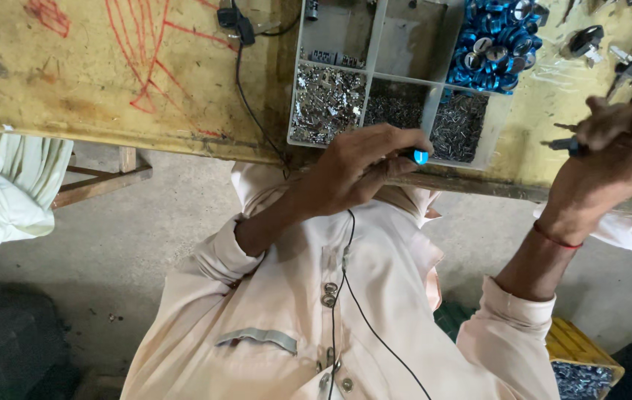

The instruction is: The person sits at a workshop bench assembling small lock components by hand. They pick small metal pins and blue plastic parts from a compartment tray, fit the parts together between their fingers, and place finished assemblies back into the tray compartments.

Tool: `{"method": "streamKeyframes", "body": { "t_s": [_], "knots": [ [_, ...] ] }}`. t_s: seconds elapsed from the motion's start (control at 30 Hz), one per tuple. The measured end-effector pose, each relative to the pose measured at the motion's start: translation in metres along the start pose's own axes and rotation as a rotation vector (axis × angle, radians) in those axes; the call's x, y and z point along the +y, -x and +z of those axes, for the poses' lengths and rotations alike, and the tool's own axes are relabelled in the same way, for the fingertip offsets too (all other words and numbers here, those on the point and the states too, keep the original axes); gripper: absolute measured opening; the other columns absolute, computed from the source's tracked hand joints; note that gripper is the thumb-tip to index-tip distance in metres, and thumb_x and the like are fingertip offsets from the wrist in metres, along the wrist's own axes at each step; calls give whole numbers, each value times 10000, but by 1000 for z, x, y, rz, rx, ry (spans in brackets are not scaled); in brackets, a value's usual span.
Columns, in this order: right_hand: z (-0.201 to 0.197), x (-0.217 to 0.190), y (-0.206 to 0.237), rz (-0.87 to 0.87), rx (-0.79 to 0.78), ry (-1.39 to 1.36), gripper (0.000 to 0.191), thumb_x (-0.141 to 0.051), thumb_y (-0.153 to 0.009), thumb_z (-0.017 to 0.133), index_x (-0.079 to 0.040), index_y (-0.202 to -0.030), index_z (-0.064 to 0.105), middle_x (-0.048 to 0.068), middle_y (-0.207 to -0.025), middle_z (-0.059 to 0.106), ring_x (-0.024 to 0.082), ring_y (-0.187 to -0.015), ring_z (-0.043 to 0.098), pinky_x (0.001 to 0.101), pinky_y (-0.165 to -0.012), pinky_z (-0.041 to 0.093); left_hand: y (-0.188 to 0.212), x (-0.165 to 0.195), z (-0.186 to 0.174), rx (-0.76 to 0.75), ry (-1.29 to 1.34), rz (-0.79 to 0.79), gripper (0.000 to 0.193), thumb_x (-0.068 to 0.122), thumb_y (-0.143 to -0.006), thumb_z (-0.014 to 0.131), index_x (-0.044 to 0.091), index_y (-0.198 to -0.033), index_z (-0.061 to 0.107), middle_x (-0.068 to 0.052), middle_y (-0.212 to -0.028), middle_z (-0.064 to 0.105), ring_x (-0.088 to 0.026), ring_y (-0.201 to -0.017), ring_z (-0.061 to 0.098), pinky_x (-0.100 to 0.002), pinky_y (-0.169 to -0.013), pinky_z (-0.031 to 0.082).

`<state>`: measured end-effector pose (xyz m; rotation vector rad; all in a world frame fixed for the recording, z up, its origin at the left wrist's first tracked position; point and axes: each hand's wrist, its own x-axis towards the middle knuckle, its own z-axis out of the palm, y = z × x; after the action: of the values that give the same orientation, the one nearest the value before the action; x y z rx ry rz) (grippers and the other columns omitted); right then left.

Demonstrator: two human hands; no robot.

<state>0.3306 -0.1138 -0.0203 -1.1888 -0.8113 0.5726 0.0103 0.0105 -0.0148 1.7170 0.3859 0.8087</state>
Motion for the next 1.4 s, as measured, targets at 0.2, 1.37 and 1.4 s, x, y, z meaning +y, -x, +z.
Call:
{"method": "streamKeyframes", "body": {
  "t_s": [0.2, 1.37, 1.4],
  "knots": [
    [70, -57, 48, -184, -419, 663, 157, -138, -1196, 552, -7, -1263, 496, 84, -863, 578, 169, -740, 578, 327, -741, 501, 3, 16, 23, -23, -188, 156, 410, 50, -1041, 699, 20, -1416, 533, -111, -1251, 657, -273, -1087, 680, -367, -932, 586],
    [68, -62, 7, -318, -118, 1319, 274, 45, -1163, 406, 39, -1407, 529, 168, -1135, 643, 237, -899, 605, 295, -770, 492, -8, 30, -29, 134, -532, -125, 207, 115, -1039, 762, 130, -1191, 622, -29, -1073, 695, -222, -943, 713, -343, -767, 586],
    [66, -61, 4, -347, -209, 1359, 258, 63, -1166, 435, 35, -1404, 530, 182, -1186, 642, 252, -956, 648, 301, -807, 531, -5, 27, -33, 103, -648, -189, 193, 136, -1004, 756, 120, -1149, 630, -41, -1019, 679, -234, -915, 709, -363, -732, 575]
  ]
}}
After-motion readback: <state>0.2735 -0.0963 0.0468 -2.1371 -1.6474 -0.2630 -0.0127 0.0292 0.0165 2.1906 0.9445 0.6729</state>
